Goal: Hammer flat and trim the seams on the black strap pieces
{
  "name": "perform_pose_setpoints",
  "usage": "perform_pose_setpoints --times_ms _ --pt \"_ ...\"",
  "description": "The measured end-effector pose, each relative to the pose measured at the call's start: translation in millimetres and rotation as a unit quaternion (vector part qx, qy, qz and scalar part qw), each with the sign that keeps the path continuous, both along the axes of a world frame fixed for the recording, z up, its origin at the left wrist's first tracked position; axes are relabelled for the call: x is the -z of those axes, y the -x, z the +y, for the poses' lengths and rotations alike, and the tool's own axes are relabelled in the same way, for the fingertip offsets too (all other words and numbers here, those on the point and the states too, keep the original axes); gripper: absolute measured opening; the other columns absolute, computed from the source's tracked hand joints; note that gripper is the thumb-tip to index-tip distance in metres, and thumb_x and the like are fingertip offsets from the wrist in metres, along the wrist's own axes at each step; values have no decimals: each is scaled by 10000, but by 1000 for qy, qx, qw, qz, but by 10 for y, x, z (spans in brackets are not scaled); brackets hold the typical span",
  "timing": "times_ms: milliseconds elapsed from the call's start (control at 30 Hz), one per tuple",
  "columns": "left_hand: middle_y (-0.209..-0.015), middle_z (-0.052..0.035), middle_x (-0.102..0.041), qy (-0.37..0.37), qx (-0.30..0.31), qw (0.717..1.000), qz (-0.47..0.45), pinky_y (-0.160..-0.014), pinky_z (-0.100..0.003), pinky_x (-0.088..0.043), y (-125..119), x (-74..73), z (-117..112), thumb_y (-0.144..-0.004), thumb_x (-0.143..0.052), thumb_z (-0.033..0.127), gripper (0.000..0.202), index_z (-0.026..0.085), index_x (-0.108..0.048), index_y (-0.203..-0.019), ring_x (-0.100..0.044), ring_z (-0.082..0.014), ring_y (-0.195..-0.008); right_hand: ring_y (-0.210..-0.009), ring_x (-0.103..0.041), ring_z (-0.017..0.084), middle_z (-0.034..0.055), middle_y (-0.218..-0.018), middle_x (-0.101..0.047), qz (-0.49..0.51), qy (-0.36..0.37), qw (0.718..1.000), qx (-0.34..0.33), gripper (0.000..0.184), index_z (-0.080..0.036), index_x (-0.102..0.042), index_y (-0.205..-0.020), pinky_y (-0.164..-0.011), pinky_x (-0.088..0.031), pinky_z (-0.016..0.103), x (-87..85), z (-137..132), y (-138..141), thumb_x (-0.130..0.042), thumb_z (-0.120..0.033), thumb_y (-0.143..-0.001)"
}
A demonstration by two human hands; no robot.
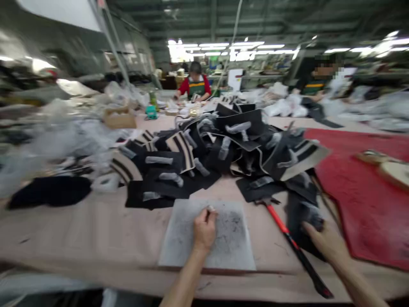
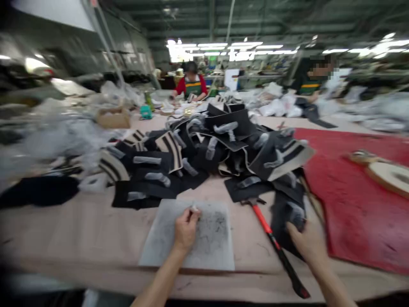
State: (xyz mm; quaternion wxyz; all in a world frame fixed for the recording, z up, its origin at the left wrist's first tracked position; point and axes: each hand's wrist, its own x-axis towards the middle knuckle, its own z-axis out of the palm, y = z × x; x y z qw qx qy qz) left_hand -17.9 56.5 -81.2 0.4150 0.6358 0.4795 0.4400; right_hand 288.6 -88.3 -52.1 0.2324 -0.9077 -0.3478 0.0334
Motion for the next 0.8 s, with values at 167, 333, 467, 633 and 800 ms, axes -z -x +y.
perform_pose_setpoints --times_ms 167,333,467,633,800 --pt "-722 -34 -698 3 11 1000 16 -650 -251 -460 -57 121 90 -850 -595 468 324 162 -698 -837 -629 -192 -690 -889 -655 304 180 -997 -677 -17 30 994 100 560 -67 -557 -1273 -717 -490 381 -156 -196 -406 -520 -429 -847" --pt "-749 -40 -722 -4 5 1000 29 -670 -253 -477 -56 89 40 -847 -595 482 336 166 -709 -849 -657 -200 -709 -939 -655 346 220 -1100 -660 -56 -45 990 125 628 -64 -448 -1390 -809 -476 435 -584 -77 -88 -397 -429 -881" --pt "-732 -38 -717 -9 0 999 42 -665 -255 -475 -54 117 59 -854 -594 490 344 167 -711 -849 -656 -200 -703 -835 -688 274 151 -1073 -698 -50 -148 988 0 623 -130 -396 -1444 -746 -517 367 -783 -100 679 -434 -430 -899" --pt "-795 -48 -739 -12 15 999 34 -691 -265 -487 -48 122 44 -856 -597 468 323 172 -723 -886 -677 -214 -756 -832 -715 225 140 -1212 -674 1 -88 973 -212 530 -146 -336 -1477 -736 -547 333 -254 -78 1601 -339 -266 -961" --pt "-788 -46 -741 10 15 1000 14 -680 -263 -491 -61 31 57 -835 -626 460 312 168 -727 -876 -676 -216 -757 -750 -718 260 182 -1176 -683 -7 26 972 -234 530 -92 -316 -1482 -659 -542 360 97 -93 1859 -332 -255 -978"
